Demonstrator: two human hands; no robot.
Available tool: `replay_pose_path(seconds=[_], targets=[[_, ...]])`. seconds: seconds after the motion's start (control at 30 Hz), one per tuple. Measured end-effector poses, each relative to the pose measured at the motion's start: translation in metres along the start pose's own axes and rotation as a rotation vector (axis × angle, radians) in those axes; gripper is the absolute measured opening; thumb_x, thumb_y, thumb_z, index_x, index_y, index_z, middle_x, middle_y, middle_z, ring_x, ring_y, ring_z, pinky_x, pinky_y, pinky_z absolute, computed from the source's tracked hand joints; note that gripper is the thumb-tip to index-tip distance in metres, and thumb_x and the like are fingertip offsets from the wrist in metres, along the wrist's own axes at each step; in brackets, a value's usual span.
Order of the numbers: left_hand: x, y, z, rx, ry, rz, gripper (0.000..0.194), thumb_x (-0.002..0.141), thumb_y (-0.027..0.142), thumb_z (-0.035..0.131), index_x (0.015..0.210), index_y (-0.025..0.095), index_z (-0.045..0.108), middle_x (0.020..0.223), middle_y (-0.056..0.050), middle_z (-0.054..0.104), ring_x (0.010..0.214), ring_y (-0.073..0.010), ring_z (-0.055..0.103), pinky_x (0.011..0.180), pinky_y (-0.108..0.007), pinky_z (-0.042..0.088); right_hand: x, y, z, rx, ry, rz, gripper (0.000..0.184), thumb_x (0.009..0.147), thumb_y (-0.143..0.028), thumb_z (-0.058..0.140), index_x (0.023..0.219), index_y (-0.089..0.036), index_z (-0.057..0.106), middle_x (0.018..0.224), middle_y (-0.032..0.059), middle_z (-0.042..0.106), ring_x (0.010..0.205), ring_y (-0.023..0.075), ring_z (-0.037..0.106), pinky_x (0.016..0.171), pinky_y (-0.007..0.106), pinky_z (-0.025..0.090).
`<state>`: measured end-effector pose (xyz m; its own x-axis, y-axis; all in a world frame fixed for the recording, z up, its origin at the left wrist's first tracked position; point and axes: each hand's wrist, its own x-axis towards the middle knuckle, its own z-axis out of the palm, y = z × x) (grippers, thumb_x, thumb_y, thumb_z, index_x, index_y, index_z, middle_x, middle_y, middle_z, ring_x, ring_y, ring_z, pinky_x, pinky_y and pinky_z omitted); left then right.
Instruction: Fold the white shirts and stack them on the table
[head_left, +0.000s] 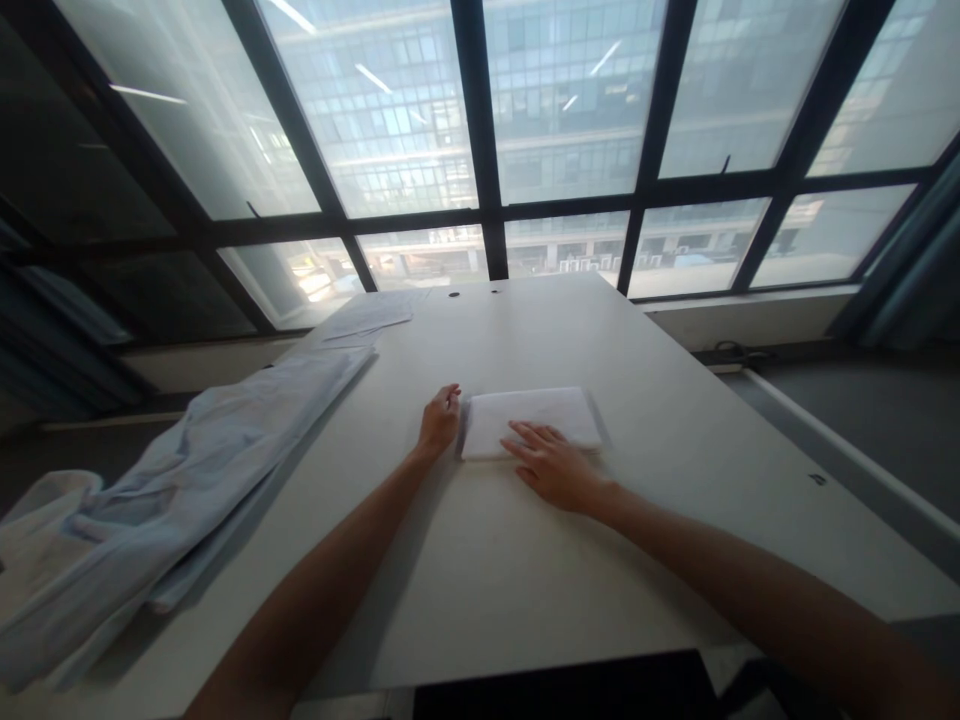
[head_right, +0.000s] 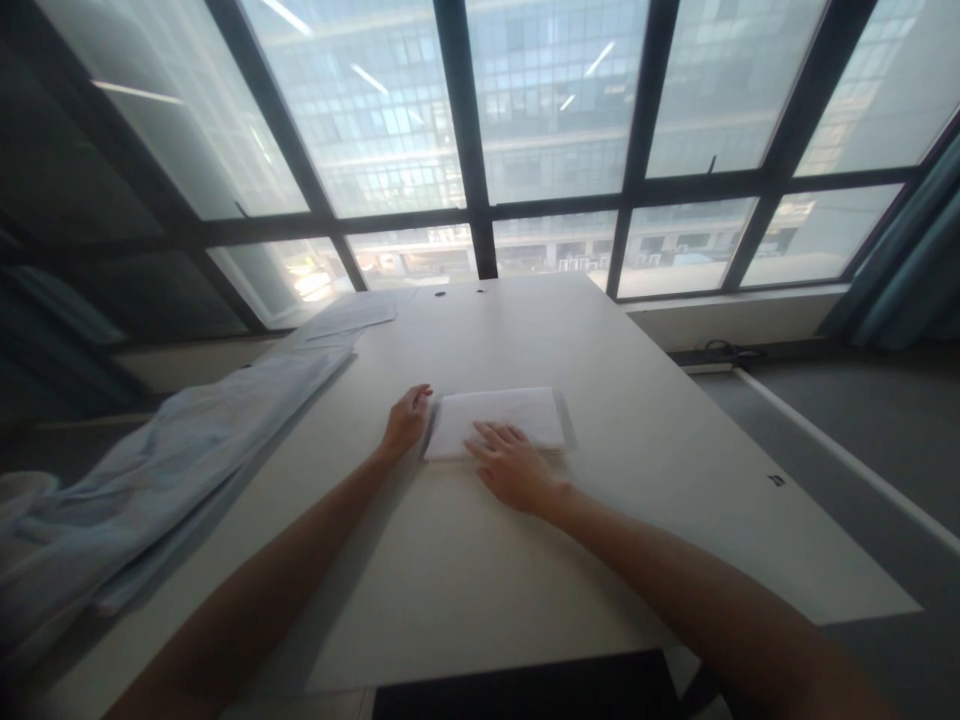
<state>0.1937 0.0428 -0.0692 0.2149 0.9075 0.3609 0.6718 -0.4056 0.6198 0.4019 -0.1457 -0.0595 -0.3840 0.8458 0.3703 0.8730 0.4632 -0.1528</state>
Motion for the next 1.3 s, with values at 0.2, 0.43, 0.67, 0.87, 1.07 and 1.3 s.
replay_pose_path(seconds=[0.2, 0.43, 0.67, 0.87, 1.07, 1.3], targets=[[0.001, 0.001, 0.002, 0.005, -0.018, 0.046, 0.044, 0.097, 0.031, 0.038, 0.129, 0.014, 0.064, 0.123, -0.012, 0.074, 0.112, -0.0241, 0.069, 0.102, -0.037, 0.052, -0.003, -0.016, 0.005, -0.117, -0.124, 0.123, 0.051, 0.107, -0.042, 0.037, 0.152, -0.021, 0.046, 0.163, 0.0167, 0.038, 0.152, 0.0325, 0.029, 0.119, 0.063, 0.025], [0.001, -0.002, 0.004, 0.021, -0.046, 0.058, 0.046, 0.096, 0.036, 0.037, 0.128, 0.016, 0.065, 0.120, -0.010, 0.075, 0.113, -0.0239, 0.069, 0.103, -0.037, 0.051, -0.012, 0.007, 0.001, -0.250, -0.110, 0.386, 0.048, 0.105, -0.049, 0.039, 0.149, -0.034, 0.052, 0.159, 0.0162, 0.043, 0.146, 0.0424, 0.032, 0.109, 0.076, 0.028], [0.001, -0.006, 0.010, 0.030, -0.075, 0.077, 0.049, 0.098, 0.042, 0.034, 0.130, 0.019, 0.064, 0.119, -0.009, 0.075, 0.111, -0.0256, 0.069, 0.103, -0.038, 0.050, -0.006, 0.096, -0.014, -0.302, -0.183, 0.539, 0.054, 0.106, -0.054, 0.033, 0.152, -0.033, 0.050, 0.156, 0.0170, 0.044, 0.142, 0.0374, 0.038, 0.112, 0.065, 0.032], [0.001, -0.010, 0.014, 0.042, -0.081, 0.106, 0.051, 0.099, 0.045, 0.032, 0.131, 0.021, 0.064, 0.117, -0.009, 0.075, 0.112, -0.0278, 0.068, 0.104, -0.042, 0.049, 0.036, 0.194, -0.013, -0.271, -0.221, 0.759, 0.062, 0.106, -0.060, 0.019, 0.157, -0.032, 0.042, 0.162, 0.0164, 0.037, 0.149, 0.0374, 0.029, 0.112, 0.068, 0.029], [-0.001, -0.009, 0.014, 0.050, -0.100, 0.069, 0.051, 0.100, 0.047, 0.033, 0.130, 0.022, 0.065, 0.119, -0.007, 0.074, 0.114, -0.0271, 0.066, 0.107, -0.041, 0.047, 0.079, 0.287, -0.008, -0.286, -0.203, 0.858, 0.065, 0.107, -0.055, 0.015, 0.156, -0.026, 0.045, 0.161, 0.0159, 0.037, 0.145, 0.0317, 0.033, 0.118, 0.055, 0.028], [-0.005, 0.002, 0.006, 0.076, -0.144, 0.083, 0.047, 0.102, 0.042, 0.035, 0.133, 0.020, 0.063, 0.124, -0.008, 0.073, 0.119, -0.0268, 0.063, 0.106, -0.044, 0.045, 0.096, 0.358, 0.008, -0.214, -0.094, 0.862, 0.061, 0.105, -0.056, 0.022, 0.151, -0.028, 0.051, 0.161, 0.0147, 0.037, 0.147, 0.0331, 0.031, 0.117, 0.062, 0.027]])
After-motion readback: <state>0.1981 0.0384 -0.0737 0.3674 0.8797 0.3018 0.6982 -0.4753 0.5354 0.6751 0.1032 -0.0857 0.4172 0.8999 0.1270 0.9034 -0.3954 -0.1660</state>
